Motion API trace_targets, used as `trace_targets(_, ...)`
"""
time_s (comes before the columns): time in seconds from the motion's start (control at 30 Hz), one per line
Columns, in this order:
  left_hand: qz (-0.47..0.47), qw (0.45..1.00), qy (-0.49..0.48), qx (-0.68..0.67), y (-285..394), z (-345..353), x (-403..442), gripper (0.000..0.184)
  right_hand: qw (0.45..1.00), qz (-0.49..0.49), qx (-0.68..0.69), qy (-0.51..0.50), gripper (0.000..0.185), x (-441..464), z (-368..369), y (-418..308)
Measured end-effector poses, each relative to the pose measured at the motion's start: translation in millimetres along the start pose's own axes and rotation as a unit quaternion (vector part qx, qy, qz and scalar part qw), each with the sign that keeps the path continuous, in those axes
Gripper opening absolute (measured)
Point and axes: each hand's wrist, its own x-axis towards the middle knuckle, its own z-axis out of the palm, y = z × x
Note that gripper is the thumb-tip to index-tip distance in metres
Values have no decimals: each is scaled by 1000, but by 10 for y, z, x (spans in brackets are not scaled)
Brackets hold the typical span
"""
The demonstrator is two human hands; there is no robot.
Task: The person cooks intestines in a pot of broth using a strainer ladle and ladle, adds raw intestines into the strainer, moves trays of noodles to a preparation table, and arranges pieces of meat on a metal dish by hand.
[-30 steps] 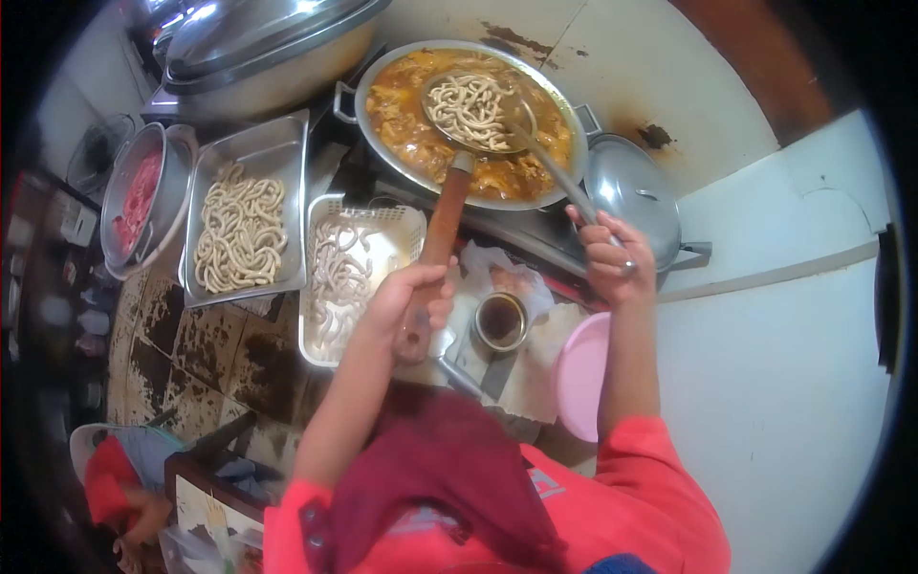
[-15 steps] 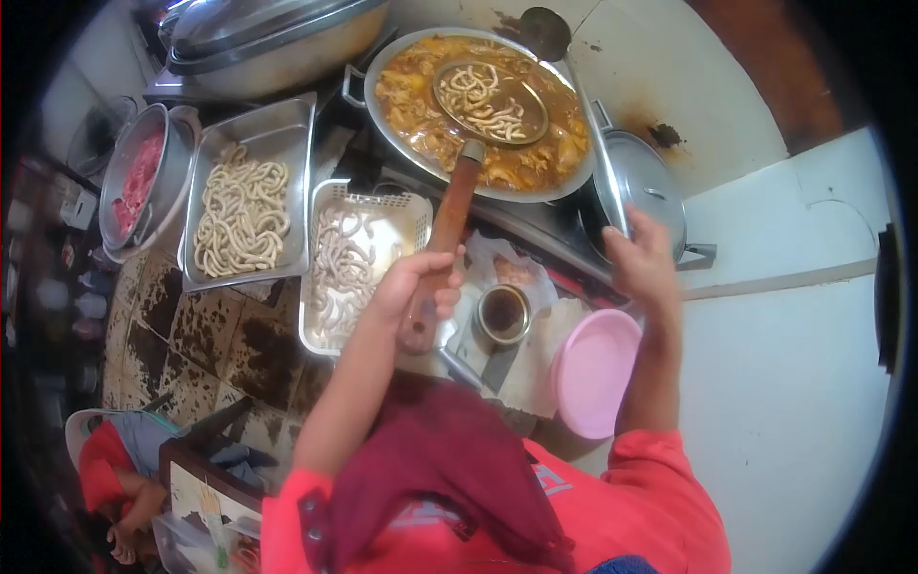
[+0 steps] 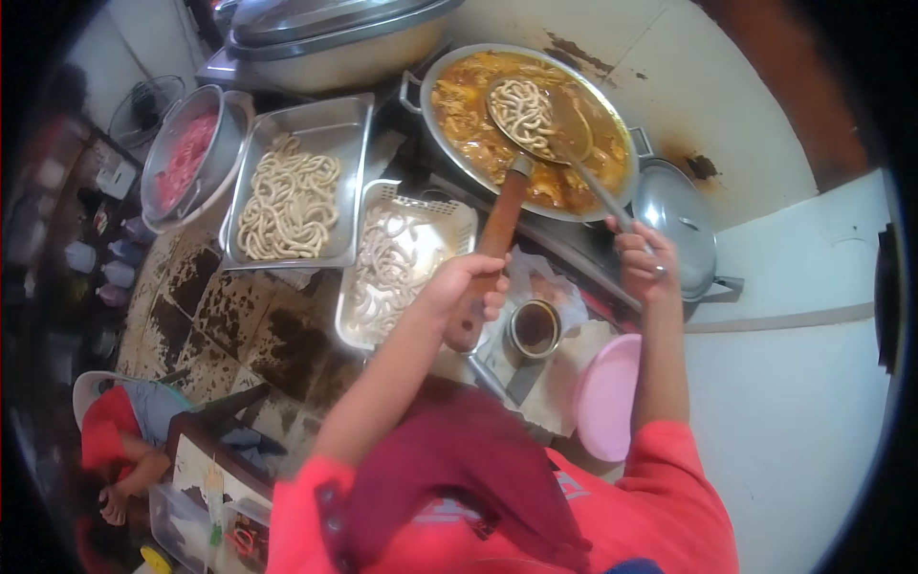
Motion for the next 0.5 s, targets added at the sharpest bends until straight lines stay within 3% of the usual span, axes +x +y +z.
trace_targets(0.13, 8, 1000, 1, -11, 12, 5, -57, 28, 994, -57, -88, 42, 34, -246, 328, 28)
trace_targets(0.2, 6, 1000, -2, -14, 7, 50, -69, 28, 969, -93, -203, 105, 31, -357, 500, 41)
trace_targets(0.33, -3, 1000, -21, -7, 42, 39, -62, 27, 868, -159, -394, 257, 27, -507, 938, 216)
trace_targets(0.5, -9, 1000, -14, -11, 34, -33, -33, 27, 743, -197, -563, 305, 29, -638, 984, 373)
